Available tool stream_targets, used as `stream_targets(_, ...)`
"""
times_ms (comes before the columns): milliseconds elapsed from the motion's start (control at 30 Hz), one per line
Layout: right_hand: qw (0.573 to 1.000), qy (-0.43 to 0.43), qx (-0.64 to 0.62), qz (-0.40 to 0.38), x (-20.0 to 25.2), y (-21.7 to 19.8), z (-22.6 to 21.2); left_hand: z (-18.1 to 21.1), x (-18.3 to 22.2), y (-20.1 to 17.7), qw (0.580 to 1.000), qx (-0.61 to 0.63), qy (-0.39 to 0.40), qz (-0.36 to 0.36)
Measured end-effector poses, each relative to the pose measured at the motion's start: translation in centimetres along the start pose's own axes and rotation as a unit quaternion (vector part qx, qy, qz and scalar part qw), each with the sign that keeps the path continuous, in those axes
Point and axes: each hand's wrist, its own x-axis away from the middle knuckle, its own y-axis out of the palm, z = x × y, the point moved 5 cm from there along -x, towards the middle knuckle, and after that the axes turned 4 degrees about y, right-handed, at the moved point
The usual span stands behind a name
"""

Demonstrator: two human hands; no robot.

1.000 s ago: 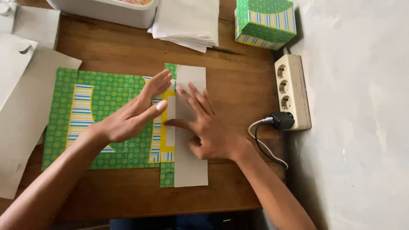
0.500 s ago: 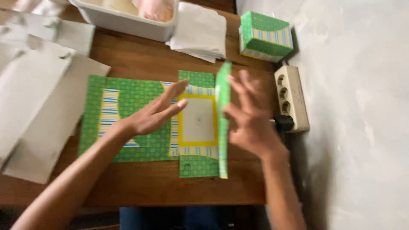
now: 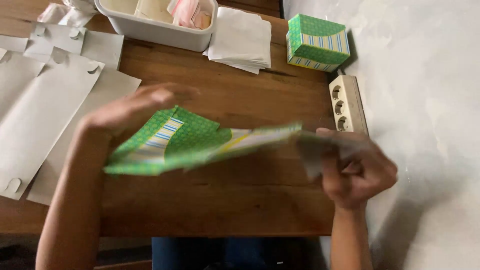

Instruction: Assembling decorative paper boxes by folding pre-cut templates and pressing them into shape.

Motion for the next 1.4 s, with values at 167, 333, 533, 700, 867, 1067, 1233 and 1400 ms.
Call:
stream_targets(167, 0.989, 0.138, -0.030, 0.038, -0.1, -0.7, 2.6, -4.1, -0.7, -6.4, 0.933, 0.341, 0.100, -0.061)
stream_targets(333, 0.963, 0.253, -0.052, 0.071, 5.6, -0.8, 6.1, -4.0, 1.6, -5.9, 0.880, 0.471, 0.064, 0.004)
stream_targets(533, 0.877, 0.471, -0.081, 0.035, 12.9, 1.6, 4.8, 0.7, 2.0, -2.3, 0.973, -0.188, -0.113, 0.074)
stream_targets(700, 0.788, 0.583, -0.190, -0.045, 15.2, 1.6, 1.5, -0.5, -0.9, -5.0, 0.954, -0.208, 0.105, 0.186)
stream_targets(867, 0.819, 0.537, -0.202, -0.023, 14.9, 1.6, 2.8, 1.6, -5.9, -4.6, 0.935, -0.237, 0.191, 0.182)
stream_targets(1067, 0.830, 0.522, -0.157, -0.118, 15.6, 3.6, 4.0, 2.3, -12.4, -5.2, 0.874, -0.379, 0.183, 0.242)
stream_targets(1233, 0.846, 0.488, -0.089, -0.193, 14.4, 3.9, 2.6, 1.1, -14.2, -3.3, 0.798, -0.467, 0.269, 0.271)
stream_targets(1400, 0.852, 0.479, -0.137, -0.162, 14.5, 3.7, 2.8, 1.9, -8.0, 5.8, 0.756, -0.511, 0.395, 0.108)
